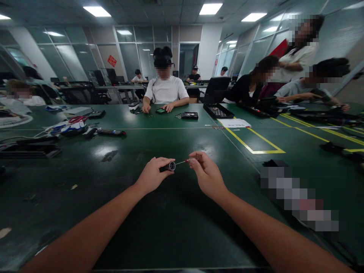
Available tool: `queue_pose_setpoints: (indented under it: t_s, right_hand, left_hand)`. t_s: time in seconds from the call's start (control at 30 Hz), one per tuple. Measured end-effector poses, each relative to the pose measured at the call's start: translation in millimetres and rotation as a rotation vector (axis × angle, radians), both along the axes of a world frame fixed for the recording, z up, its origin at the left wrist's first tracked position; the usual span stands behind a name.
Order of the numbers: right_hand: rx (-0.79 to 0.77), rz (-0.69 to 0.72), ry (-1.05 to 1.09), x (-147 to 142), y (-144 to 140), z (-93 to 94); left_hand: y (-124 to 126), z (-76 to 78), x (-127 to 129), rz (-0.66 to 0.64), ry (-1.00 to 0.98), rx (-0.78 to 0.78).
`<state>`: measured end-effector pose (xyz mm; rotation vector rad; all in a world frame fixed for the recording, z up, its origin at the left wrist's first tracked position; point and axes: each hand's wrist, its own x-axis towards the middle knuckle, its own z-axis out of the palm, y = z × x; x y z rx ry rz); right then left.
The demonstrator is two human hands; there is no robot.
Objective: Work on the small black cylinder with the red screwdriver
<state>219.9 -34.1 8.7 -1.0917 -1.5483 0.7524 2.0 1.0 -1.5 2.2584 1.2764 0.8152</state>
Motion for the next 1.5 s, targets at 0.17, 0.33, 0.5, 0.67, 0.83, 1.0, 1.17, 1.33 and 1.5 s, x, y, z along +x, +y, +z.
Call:
queue_pose_setpoints:
  t_s: [0.17, 0.33, 0.5, 0.67, 0.83, 1.0, 1.17, 1.33, 1.5]
  right_hand:
    - [-0.048, -0.061, 0.157, -1.1, 7.2, -3.2]
    - [-0.449, -0.023, 0.631, 4.4, 22.9, -7.6]
    - [-0.400, -0.030, 0.705, 8.5, 27.1, -7.9]
    - [-0.202, -0.041, 0.506, 4.2, 24.3, -10.5]
    - [-0.132, -0.021, 0.407, 2.3, 22.7, -12.2]
    - [-0.049, 0.054, 0.269, 4.5, 13.3, -5.6]
    - [0.024, -0.002, 0.115, 2.8, 1.5, 2.4]
    - [0.045, -0.120, -0.074, 1.7, -3.6, 6.7]
    - [0.060, -0.057, -0.047, 2.2, -3.9, 3.8]
  left_hand:
    - [-2.0, 0.5, 1.3, -0.030, 0.042, 0.024]
    - [0.4, 1.0, -0.1, -0.069, 0.035, 0.059]
    - [2.4, 0.9, -1.3, -0.051, 0.025, 0.076]
    - [1.8, 0.7, -0.9, -0.039, 0.025, 0.067]
    - [0.5, 1.3, 0.5, -0.032, 0.037, 0.050]
    - [0.8, 0.4, 0.5, -0.018, 0.042, 0.037]
    - [1.0, -0.3, 1.0, -0.020, 0.037, 0.045]
    - [0.1, 0.6, 1.1, -0.023, 0.049, 0.029]
    - [0.4, 3.5, -1.2, 0.000, 0.038, 0.050]
